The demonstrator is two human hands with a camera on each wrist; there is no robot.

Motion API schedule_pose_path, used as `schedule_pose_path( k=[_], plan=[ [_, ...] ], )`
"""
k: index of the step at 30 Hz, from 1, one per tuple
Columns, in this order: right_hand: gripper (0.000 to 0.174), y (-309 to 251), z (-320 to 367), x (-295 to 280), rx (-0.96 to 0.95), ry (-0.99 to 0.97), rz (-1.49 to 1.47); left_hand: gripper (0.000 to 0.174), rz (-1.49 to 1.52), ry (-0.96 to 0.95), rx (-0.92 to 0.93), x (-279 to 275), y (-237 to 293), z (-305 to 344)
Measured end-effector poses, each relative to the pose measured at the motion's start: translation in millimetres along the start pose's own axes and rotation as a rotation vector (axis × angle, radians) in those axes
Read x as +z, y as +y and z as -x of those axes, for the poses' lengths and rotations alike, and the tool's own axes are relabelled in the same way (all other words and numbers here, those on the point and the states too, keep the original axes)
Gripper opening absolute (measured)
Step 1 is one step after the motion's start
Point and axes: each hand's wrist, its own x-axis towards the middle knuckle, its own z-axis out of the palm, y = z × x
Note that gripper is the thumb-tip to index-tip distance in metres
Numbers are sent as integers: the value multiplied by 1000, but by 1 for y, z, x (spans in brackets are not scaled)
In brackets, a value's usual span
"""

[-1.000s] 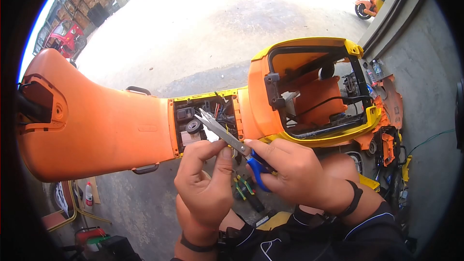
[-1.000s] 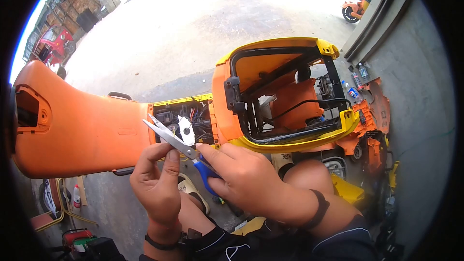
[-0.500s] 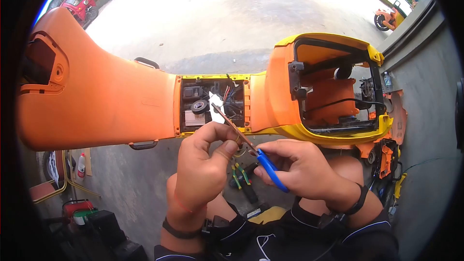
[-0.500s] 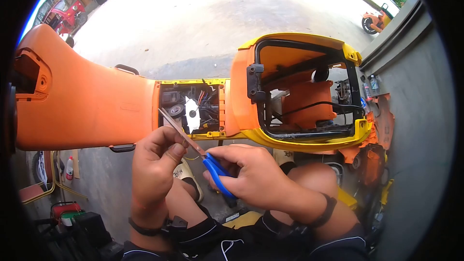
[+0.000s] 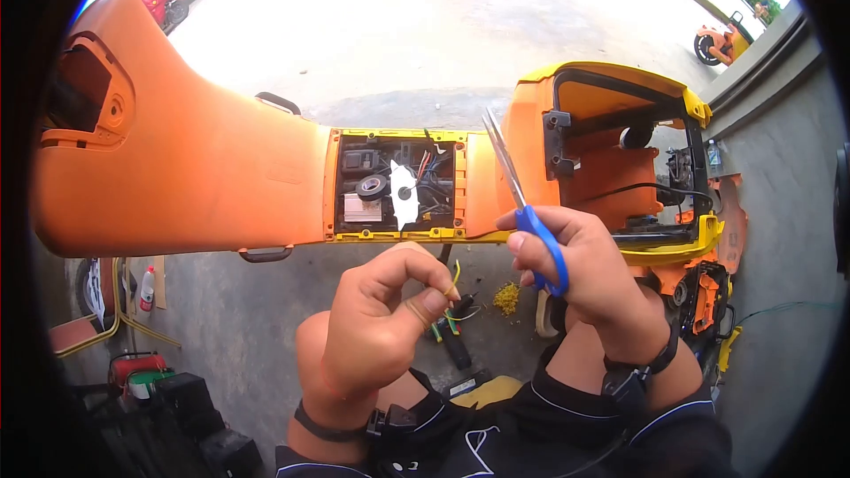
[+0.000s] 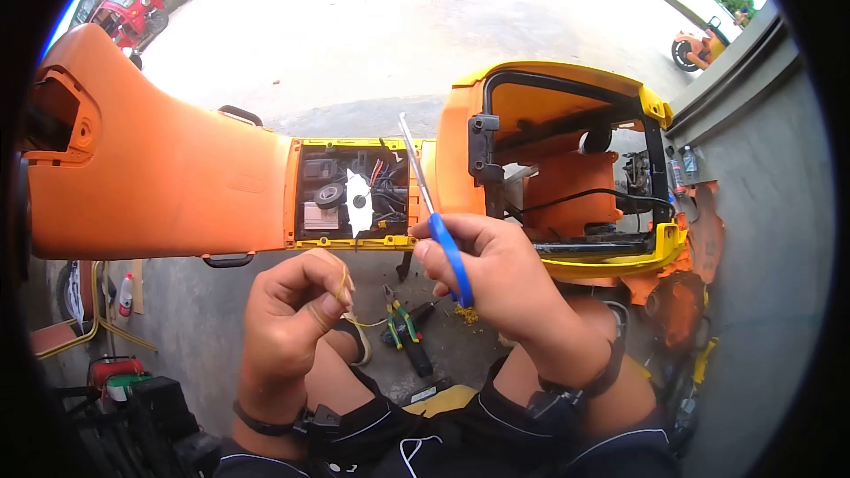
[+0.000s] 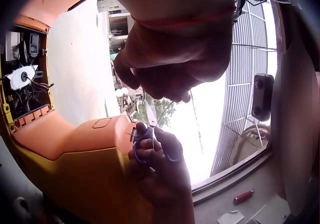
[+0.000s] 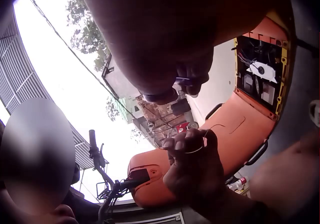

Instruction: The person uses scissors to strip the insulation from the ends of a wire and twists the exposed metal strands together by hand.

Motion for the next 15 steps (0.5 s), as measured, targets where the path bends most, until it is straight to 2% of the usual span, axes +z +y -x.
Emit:
schedule_pose_path(
  k=[2, 4, 11, 15],
  plan=[
    [33, 0, 6, 2, -35, -126, 159, 6, 30, 58, -1, -4, -4, 0],
    [36, 4, 10, 7, -55, -139, 135, 5, 77, 134, -121, -12, -4, -1],
    [40, -1, 17, 6, -19, -250, 136, 11, 91, 106, -186, -11, -4, -2],
    [42, 10, 21, 5, -73, -315, 265, 12, 141, 133, -182, -11, -6, -3]
  ],
)
